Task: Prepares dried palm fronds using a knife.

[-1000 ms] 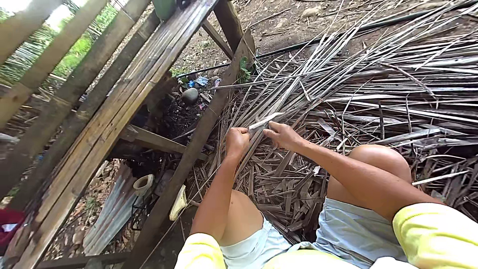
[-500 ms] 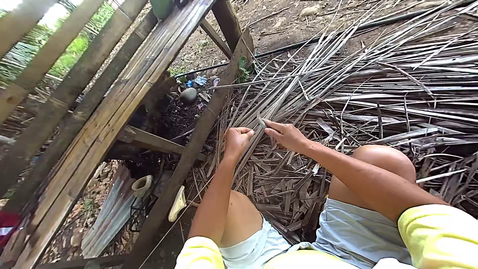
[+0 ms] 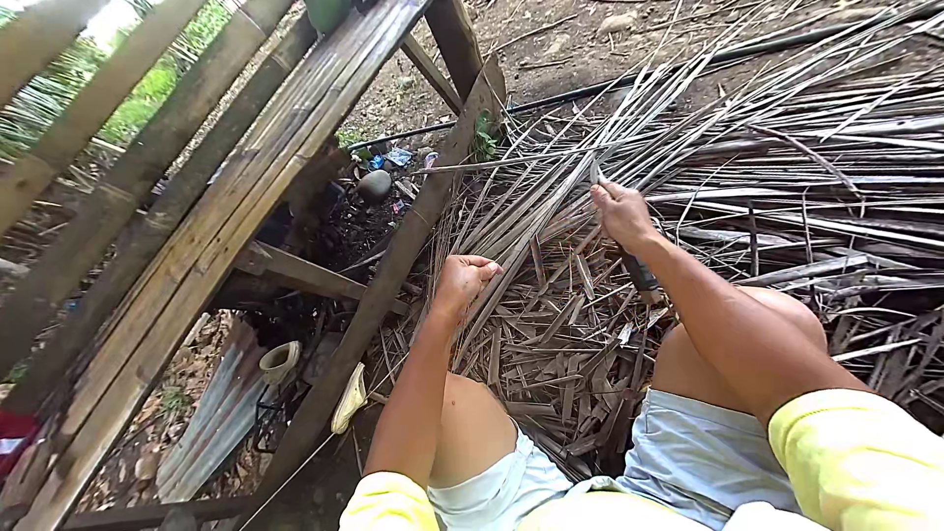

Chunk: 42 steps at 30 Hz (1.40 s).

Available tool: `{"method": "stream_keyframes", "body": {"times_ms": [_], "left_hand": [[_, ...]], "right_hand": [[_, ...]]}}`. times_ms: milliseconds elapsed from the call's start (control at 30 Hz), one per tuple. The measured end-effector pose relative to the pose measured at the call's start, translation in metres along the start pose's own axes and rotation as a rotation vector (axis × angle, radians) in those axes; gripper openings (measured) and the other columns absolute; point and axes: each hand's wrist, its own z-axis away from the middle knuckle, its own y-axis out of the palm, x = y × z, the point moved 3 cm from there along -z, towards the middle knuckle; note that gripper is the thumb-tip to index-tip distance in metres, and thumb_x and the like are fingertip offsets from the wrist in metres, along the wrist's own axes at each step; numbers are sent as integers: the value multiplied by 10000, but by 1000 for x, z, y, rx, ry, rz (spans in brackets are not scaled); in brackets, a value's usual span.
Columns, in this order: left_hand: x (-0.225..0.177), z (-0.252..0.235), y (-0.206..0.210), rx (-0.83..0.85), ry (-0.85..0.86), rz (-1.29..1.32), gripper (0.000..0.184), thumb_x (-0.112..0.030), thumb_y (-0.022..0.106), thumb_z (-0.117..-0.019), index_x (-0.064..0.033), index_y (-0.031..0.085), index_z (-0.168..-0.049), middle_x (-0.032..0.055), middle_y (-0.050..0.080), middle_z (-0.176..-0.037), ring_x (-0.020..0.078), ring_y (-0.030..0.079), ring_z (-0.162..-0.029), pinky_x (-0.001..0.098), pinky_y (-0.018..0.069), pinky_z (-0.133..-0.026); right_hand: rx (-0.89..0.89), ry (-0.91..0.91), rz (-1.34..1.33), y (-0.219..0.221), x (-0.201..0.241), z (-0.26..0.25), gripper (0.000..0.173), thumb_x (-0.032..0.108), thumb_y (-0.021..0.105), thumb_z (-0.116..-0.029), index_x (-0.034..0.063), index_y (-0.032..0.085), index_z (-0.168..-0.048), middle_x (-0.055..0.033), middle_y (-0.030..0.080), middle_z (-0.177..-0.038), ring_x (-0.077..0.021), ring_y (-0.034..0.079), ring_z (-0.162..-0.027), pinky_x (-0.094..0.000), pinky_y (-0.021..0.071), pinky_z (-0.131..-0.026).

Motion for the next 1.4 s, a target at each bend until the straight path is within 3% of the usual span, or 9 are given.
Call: {"method": "stream_keyframes", "body": {"times_ms": [167, 300, 600, 733, 800, 900, 1033, 1267, 1400], "left_hand": [[3, -11, 5, -24, -20, -47, 142, -60, 629, -1017, 14, 745, -984, 5, 598, -662, 24, 401, -490, 197, 337, -472], [-1, -11, 11, 9, -71, -21, 154, -64, 593, -1035, 8, 729, -1039, 9, 592, -688, 22, 379, -479, 186, 307, -446], [-4, 1, 5, 34, -33, 33, 141, -31, 615, -1015, 22, 737, -966, -13, 537, -600, 16, 361, -452, 178, 289, -431], [0, 8, -9, 58, -1, -14, 149, -45, 622, -1015, 17, 737, -942, -13, 556, -620, 16, 376, -469, 180, 318, -453], [2, 11, -19, 4, 114, -252, 148, -84, 628, -1021, -32, 762, -985, 5, 625, -714, 60, 475, -554, 239, 402, -533], [-10, 28, -27, -138, 121, -844, 339, -116, 546, -1014, -164, 737, -1290, 111, 718, -1261, 311, 684, -1146, 577, 530, -952], [-13, 30, -25, -239, 220, -1229, 180, 1, 594, -961, 22, 744, -1058, 228, 705, -1171, 420, 624, -1165, 592, 408, -1067], [74, -1, -52, 323, 381, -1859, 259, 118, 470, -991, 111, 713, -1080, 197, 718, -1200, 359, 503, -1393, 462, 156, -1288], [190, 18, -68, 661, 320, -1949, 295, 149, 408, -996, 147, 684, -1101, 193, 687, -1266, 326, 487, -1413, 427, 174, -1289]], "right_hand": [[260, -157, -28, 36, 37, 50, 471, 305, 470, -1105, 139, 471, -1545, -113, 604, -767, -210, 535, -575, -431, 505, -585], [464, -186, 73, 71, 33, 69, 551, 354, 522, -1085, 212, 386, -1600, -180, 678, -927, -282, 605, -687, -507, 522, -698], [311, -132, 11, 45, 28, 38, 479, 358, 494, -1095, 180, 494, -1539, -107, 607, -782, -218, 524, -626, -457, 481, -649], [65, -38, -162, 13, 13, 12, 467, 312, 459, -1109, 120, 479, -1535, -69, 547, -718, -143, 435, -497, -340, 432, -490], [-94, 62, -204, -9, 3, 5, 466, 355, 438, -1112, 152, 481, -1529, -57, 533, -765, -129, 419, -497, -319, 415, -472], [-165, 77, -180, -25, -6, 8, 496, 410, 433, -1103, 156, 466, -1528, -93, 582, -875, -156, 471, -556, -367, 461, -521], [-128, 47, -244, -18, -2, 8, 478, 418, 459, -1096, 148, 479, -1490, 9, 515, -701, -77, 468, -448, -276, 470, -441], [-118, 13, -189, -23, 9, 25, 378, 428, 456, -1086, 180, 519, -1364, 110, 484, -705, -21, 505, -500, -242, 509, -515], [-115, 40, -169, -28, 2, 32, 378, 461, 456, -1087, 198, 535, -1346, 108, 493, -680, -28, 512, -489, -240, 505, -493]]}}
